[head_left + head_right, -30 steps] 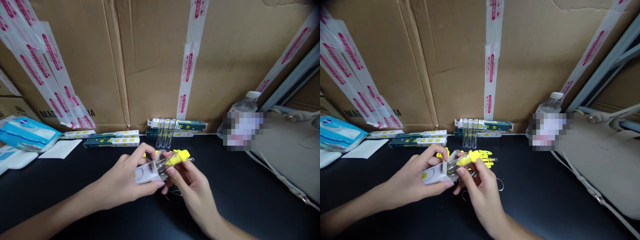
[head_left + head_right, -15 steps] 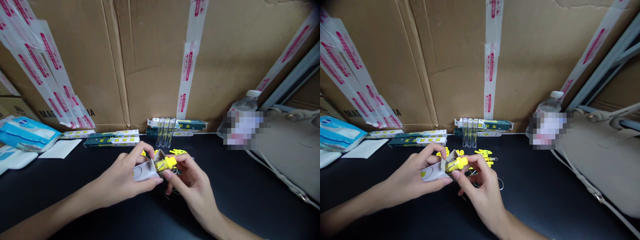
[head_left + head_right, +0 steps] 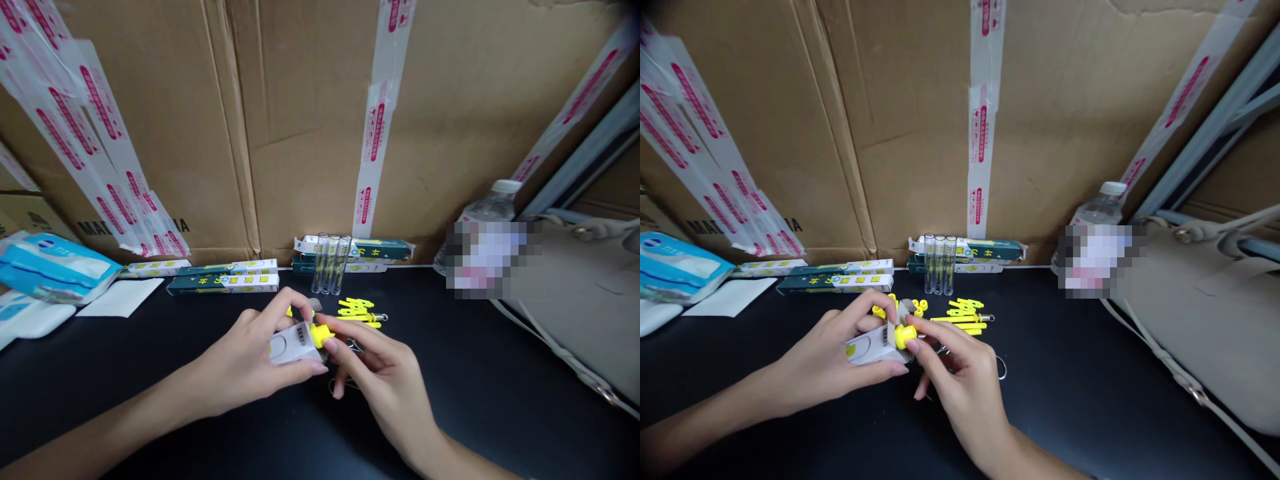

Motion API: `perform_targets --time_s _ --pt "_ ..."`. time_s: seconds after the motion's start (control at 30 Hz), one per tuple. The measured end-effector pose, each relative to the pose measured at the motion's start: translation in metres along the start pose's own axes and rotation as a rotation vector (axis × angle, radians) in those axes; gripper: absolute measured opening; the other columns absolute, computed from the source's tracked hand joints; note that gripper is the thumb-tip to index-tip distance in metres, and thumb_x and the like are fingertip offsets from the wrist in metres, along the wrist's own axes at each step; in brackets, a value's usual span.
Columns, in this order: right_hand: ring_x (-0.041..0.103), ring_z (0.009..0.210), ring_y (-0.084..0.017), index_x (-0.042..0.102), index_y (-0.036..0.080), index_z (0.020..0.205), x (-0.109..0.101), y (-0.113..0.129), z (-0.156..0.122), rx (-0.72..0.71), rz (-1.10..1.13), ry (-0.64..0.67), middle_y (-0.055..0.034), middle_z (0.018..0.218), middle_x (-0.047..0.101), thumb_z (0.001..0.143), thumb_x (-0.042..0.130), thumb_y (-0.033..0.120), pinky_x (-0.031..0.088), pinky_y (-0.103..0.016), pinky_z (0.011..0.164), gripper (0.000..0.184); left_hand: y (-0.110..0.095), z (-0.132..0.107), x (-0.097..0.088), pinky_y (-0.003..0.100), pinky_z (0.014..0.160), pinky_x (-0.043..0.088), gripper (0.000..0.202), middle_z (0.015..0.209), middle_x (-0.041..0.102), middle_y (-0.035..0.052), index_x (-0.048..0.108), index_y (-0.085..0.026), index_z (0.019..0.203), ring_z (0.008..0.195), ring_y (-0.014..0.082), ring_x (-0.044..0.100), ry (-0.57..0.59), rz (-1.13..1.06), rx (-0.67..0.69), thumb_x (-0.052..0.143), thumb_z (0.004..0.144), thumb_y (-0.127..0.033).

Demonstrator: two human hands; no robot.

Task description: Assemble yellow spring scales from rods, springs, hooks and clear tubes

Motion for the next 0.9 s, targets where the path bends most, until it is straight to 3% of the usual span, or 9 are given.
perform_targets --time_s 0.1,0.23,0.43,0.57,0.73,0.9 --pt "0.06 0.04 -0.008 0.081 0.024 0.096 0.0 0.001 0.003 0.073 0.037 -0.041 -0.003 0.084 0.078 0.083 0.08 0.031 0.056 -0.019 0.039 0.015 0.0 0.001 -0.001 0.023 0.067 0.044 0.039 0.089 0.077 -0.0081 0.044 -0.028 0.109 0.07 0.0141 0.067 -0.013 -0.001 -0.007 0.074 0.086 -0.036" --pt "0.059 0.042 -0.008 0.079 0.021 0.077 -0.001 0.002 0.004 0.029 0.012 -0.046 -0.006 0.088 0.079 0.081 0.081 0.032 0.053 -0.019 0.036 0.012 -0.004 0.002 -0.004 0.023 0.065 0.043 0.039 0.088 0.076 -0.0061 0.043 -0.027 0.11 0.069 0.0141 0.063 0.005 -0.003 -0.026 0.073 0.086 -0.037" --pt "0.062 0.051 -0.012 0.079 0.022 0.082 -0.004 0.005 0.002 -0.118 -0.107 0.031 -0.0079 0.093 0.078 0.087 0.075 0.027 0.054 -0.022 0.038 0.008 -0.011 0.001 -0.009 0.021 0.062 0.039 0.036 0.085 0.075 -0.0073 0.042 -0.027 0.109 0.065 0.012 0.058 0.062 -0.064 -0.028 0.071 0.088 -0.036" --pt "0.067 0.064 -0.017 0.076 0.022 0.076 -0.003 0.007 0.002 -0.103 -0.1 0.056 -0.0068 0.085 0.075 0.083 0.08 0.027 0.055 -0.022 0.041 0.009 -0.012 -0.001 -0.008 0.023 0.07 0.041 0.034 0.087 0.075 -0.0093 0.044 -0.029 0.11 0.071 0.013 0.061 0.099 -0.028 -0.034 0.07 0.09 -0.036" --pt "0.066 0.064 -0.016 0.078 0.022 0.078 -0.001 0.01 0.004 -0.046 -0.072 0.08 -0.0073 0.09 0.074 0.084 0.078 0.028 0.056 -0.023 0.044 0.008 -0.011 -0.001 -0.007 0.023 0.069 0.039 0.034 0.084 0.075 -0.0106 0.043 -0.029 0.11 0.068 0.0127 0.059 0.104 -0.013 -0.02 0.07 0.09 -0.034" --pt "0.07 0.081 -0.021 0.081 0.025 0.082 -0.001 0.011 0.005 -0.178 -0.203 0.094 -0.0064 0.087 0.074 0.087 0.075 0.025 0.057 -0.027 0.057 0.007 -0.012 0.001 -0.008 0.022 0.068 0.04 0.035 0.082 0.074 -0.0096 0.041 -0.029 0.111 0.066 0.0121 0.058 0.113 -0.063 0.013 0.069 0.091 -0.036"
Point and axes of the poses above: each hand's wrist, its own z-axis towards the middle knuckle, its own x-axis out of the palm, y = z × x, the point moved 1 cm from there along z, towards the middle knuckle
